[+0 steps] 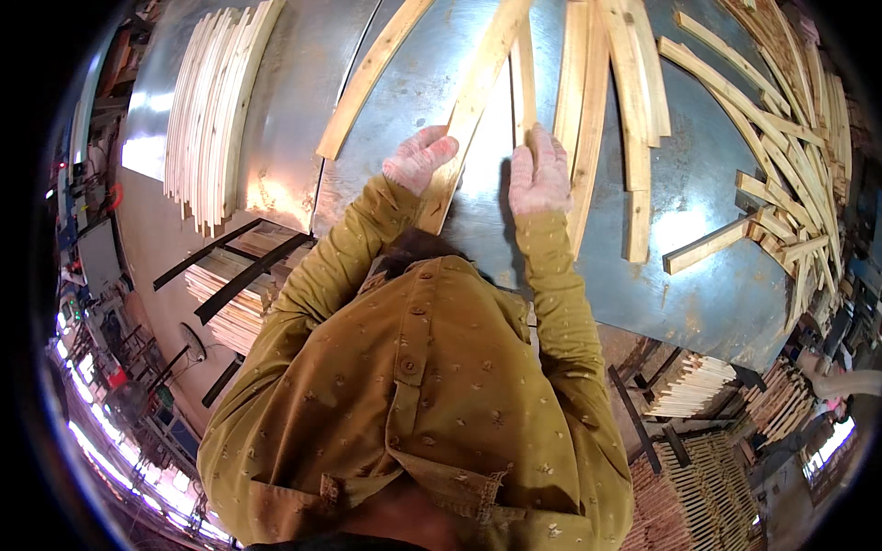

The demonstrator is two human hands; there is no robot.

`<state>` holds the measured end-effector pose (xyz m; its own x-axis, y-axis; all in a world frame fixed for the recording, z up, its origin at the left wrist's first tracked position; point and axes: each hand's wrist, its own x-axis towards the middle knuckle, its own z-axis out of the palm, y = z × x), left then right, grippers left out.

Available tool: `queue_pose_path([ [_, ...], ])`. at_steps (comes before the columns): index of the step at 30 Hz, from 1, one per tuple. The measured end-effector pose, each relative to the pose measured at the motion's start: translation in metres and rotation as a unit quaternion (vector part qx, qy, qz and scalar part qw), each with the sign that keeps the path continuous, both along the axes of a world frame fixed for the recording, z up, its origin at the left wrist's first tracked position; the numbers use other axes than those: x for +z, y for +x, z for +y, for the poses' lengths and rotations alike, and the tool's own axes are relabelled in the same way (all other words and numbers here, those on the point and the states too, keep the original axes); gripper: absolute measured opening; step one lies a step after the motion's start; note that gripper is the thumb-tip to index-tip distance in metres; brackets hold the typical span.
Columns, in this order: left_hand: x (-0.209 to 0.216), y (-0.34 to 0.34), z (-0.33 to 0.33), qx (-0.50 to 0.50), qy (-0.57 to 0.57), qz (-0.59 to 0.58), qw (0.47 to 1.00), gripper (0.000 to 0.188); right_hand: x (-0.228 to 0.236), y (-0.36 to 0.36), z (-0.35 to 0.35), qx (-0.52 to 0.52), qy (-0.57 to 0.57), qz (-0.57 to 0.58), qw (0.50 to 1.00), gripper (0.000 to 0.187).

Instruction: The person sorts and stacks thin wooden strips on a metal table. They pick up individual strips, align them, and place them into neat piles, occasionally moving the stacks to different locations on the table.

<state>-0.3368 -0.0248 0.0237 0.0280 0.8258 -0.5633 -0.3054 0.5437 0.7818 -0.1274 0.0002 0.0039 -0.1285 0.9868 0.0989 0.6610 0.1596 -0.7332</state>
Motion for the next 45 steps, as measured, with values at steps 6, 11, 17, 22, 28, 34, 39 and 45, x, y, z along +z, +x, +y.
queue_pose_path([
  [6,0.013,0.000,0.011,0.020,0.049,-0.060,0.997,0.041,0.029,-0.044,-0.028,0.027,-0.334,0.424,0.841,0.065],
  [11,0.008,-0.024,-0.003,0.062,0.013,0.101,0.993,0.048,0.011,-0.022,-0.029,0.017,-0.243,0.200,0.949,0.079],
  [17,0.024,-0.097,0.002,0.077,-0.101,0.719,0.683,0.085,0.028,-0.008,-0.022,-0.012,-0.160,0.244,0.956,0.076],
  [22,-0.022,-0.154,-0.015,-0.026,-0.160,0.695,0.700,0.078,0.077,-0.014,0.155,-0.020,-0.120,0.223,0.967,0.063],
  [28,-0.015,-0.130,-0.016,0.015,-0.112,0.609,0.785,0.073,0.100,-0.048,0.345,-0.197,0.124,-0.047,0.971,0.050],
  [34,-0.016,-0.148,-0.024,0.108,-0.056,0.519,0.846,0.055,0.042,-0.126,0.149,0.160,-0.065,-0.318,0.932,0.089],
  [39,-0.052,-0.154,-0.024,0.210,0.065,-0.056,0.974,0.046,-0.029,-0.090,0.110,0.183,0.096,-0.323,0.923,0.091],
  [45,-0.050,-0.115,-0.012,0.190,0.121,-0.177,0.958,0.053,0.006,-0.048,0.137,0.072,-0.121,-0.324,0.936,0.078],
])
